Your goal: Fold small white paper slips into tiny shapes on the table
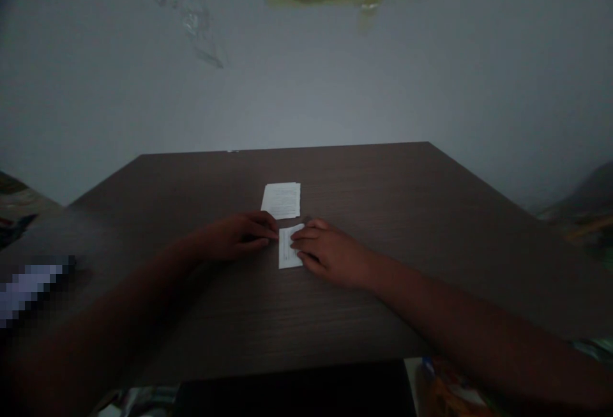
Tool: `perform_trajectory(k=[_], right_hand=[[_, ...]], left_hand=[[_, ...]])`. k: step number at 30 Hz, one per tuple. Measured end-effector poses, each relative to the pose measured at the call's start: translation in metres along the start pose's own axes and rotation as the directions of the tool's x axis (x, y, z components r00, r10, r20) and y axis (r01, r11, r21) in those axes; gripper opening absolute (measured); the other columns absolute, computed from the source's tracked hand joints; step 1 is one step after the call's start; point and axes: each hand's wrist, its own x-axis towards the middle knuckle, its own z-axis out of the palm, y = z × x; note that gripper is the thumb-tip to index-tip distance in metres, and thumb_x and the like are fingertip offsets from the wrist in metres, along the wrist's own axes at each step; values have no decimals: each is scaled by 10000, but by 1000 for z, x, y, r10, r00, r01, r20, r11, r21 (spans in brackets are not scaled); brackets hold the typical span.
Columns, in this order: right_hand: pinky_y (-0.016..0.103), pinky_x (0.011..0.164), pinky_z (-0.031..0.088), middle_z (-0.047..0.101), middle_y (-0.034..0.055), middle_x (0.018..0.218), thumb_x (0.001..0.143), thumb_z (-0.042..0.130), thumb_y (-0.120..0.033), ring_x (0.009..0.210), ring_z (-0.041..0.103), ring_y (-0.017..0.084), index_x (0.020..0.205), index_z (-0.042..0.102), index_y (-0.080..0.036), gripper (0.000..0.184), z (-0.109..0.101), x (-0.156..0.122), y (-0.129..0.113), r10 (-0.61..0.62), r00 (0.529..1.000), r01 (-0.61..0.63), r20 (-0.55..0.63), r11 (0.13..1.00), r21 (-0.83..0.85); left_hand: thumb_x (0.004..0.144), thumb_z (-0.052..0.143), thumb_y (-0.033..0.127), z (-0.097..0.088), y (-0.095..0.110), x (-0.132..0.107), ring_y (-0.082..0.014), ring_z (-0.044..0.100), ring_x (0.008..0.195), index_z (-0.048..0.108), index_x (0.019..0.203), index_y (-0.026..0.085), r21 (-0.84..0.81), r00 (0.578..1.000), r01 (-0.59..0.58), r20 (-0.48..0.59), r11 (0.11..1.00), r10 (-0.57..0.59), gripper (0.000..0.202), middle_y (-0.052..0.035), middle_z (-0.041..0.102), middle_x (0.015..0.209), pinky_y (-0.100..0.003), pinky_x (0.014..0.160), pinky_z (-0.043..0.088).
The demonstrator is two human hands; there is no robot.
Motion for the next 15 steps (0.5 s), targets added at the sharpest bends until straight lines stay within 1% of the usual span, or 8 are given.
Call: perform_trajectory(k=[3, 7, 11, 15], right_hand=[[509, 1145, 558, 799, 120, 1327, 1109, 572, -209, 1256, 714, 261, 1319, 776, -215, 293, 1, -1, 1, 4, 1000, -4, -1, 1000, 1], [530, 1150, 553, 797, 140, 1326, 1114, 554, -218, 1260, 710, 278, 1319, 774, -187, 302, 2, -2, 2, -22, 1000, 21, -13, 1000, -15], [529, 1140, 558, 795, 127, 1331, 1104, 565, -213, 1262, 704, 274, 1338, 768, -216, 310, 2, -1, 2, -8, 1000, 8, -12, 1000, 1], [525, 1144, 557, 798, 121, 1327, 1105, 565, -203, 1253, 707, 266, 1339, 765, -214, 309, 2, -1, 1, -5, 1000, 5, -3, 1000, -3]], left_hand=[[1097, 566, 292, 0, 0, -1, -255, 723, 1155, 820, 1177, 201, 0, 1000, 21, 3, 1000, -21, 281, -111, 743, 1254, -408, 1098, 556], [1091, 571, 295, 1, 0, -1, -249, 721, 1161, 819, 1186, 212, 8, 999, 45, 6, 999, -45, 278, -105, 741, 1282, -402, 1091, 562], [1092, 565, 290, 1, -2, -1, -246, 720, 1157, 818, 1182, 207, 20, 1000, 19, 3, 1000, -19, 281, -107, 753, 1258, -387, 1077, 568], [1095, 570, 286, 1, -3, 0, -251, 734, 1141, 818, 1175, 200, 17, 1000, 9, -11, 1000, -9, 275, -113, 757, 1261, -406, 1086, 567]])
